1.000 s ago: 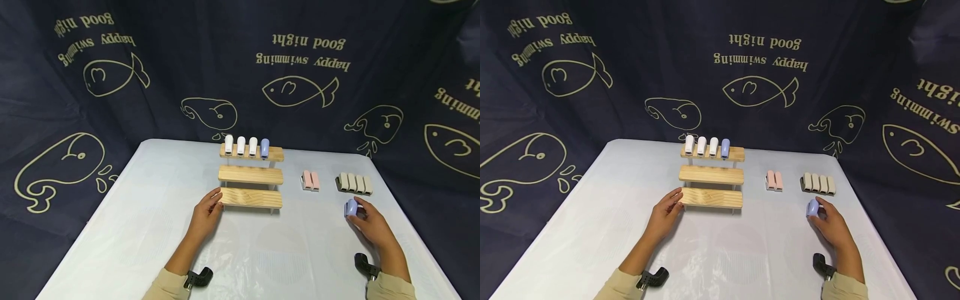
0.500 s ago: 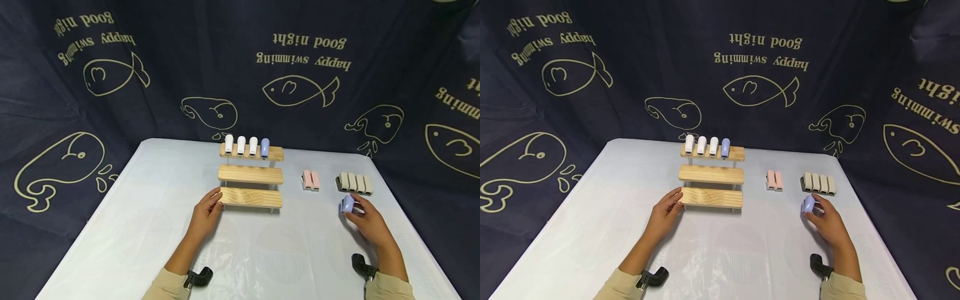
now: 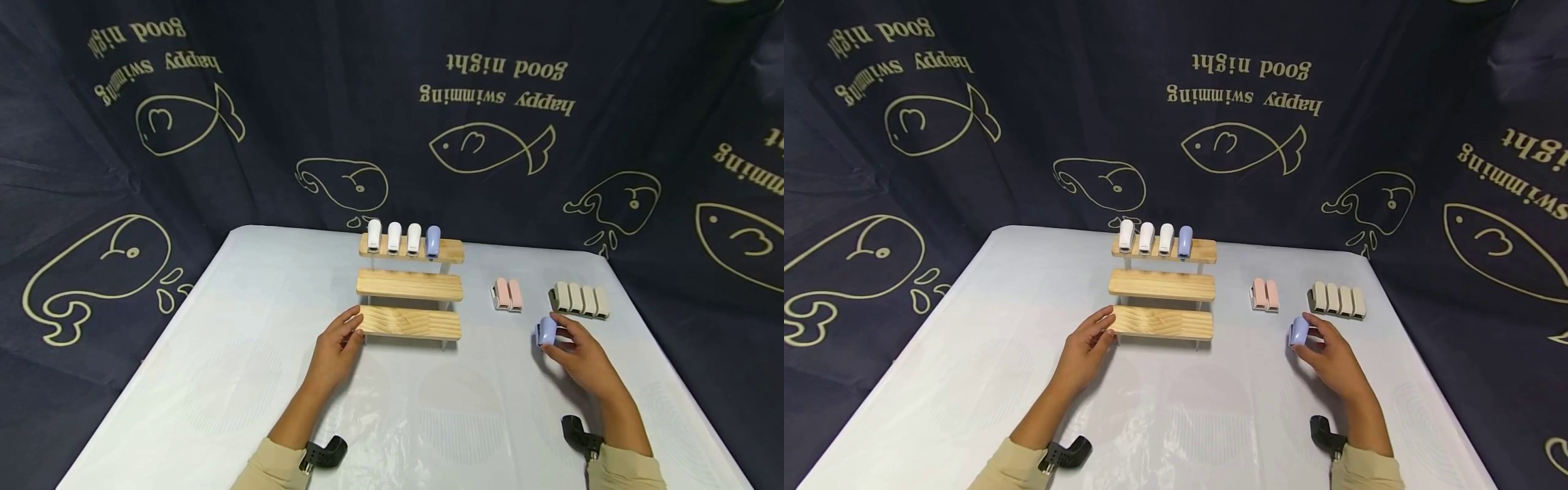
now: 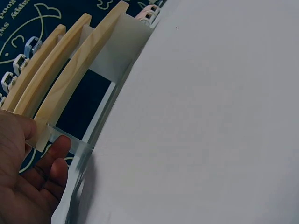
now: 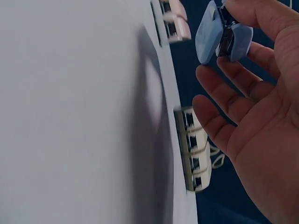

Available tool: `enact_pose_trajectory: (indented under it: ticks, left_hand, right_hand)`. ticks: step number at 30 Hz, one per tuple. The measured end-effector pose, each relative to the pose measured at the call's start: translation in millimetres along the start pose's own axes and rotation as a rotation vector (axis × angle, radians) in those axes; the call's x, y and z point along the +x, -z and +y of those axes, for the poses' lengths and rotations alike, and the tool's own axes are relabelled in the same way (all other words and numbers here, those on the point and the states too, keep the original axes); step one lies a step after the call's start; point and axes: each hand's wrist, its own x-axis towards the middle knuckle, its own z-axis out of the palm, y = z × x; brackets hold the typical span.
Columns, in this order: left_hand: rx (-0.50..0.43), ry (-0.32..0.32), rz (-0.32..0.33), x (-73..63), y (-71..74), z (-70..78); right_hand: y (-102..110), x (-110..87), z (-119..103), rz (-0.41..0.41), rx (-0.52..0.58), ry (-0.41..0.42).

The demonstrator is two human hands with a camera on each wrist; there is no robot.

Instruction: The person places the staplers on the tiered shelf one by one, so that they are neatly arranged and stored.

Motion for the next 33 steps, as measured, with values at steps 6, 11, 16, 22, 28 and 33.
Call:
enact_pose_trajectory:
  ticks: [6,11,16,22,28,33]
  left_hand:
    - [0.016,0.038,-0.006,0.5,0.0,1.0]
    - [0.015,0.068,-0.021,1.5,-0.3,1.2]
    - [0.019,0.077,-0.025,1.9,-0.8,1.3]
    - [0.022,0.073,-0.027,2.3,-1.3,0.8]
    - [0.03,0.079,-0.03,2.7,-0.8,0.6]
    - [0.043,0.076,-0.031,0.1,1.0,1.0]
  right_hand:
    - [-11,4.9,-11,-0.036,0.02,0.006]
    - [-18,10.4,-20,-0.044,0.043,0.066]
    - [-23,21.2,-33,-0.042,0.053,0.121]
    - [-25,40.0,-54,-0.035,0.045,0.159]
    - [-21,64.7,-82,-0.031,0.042,0.204]
    - [-25,84.0,-106,-0.015,0.051,0.25]
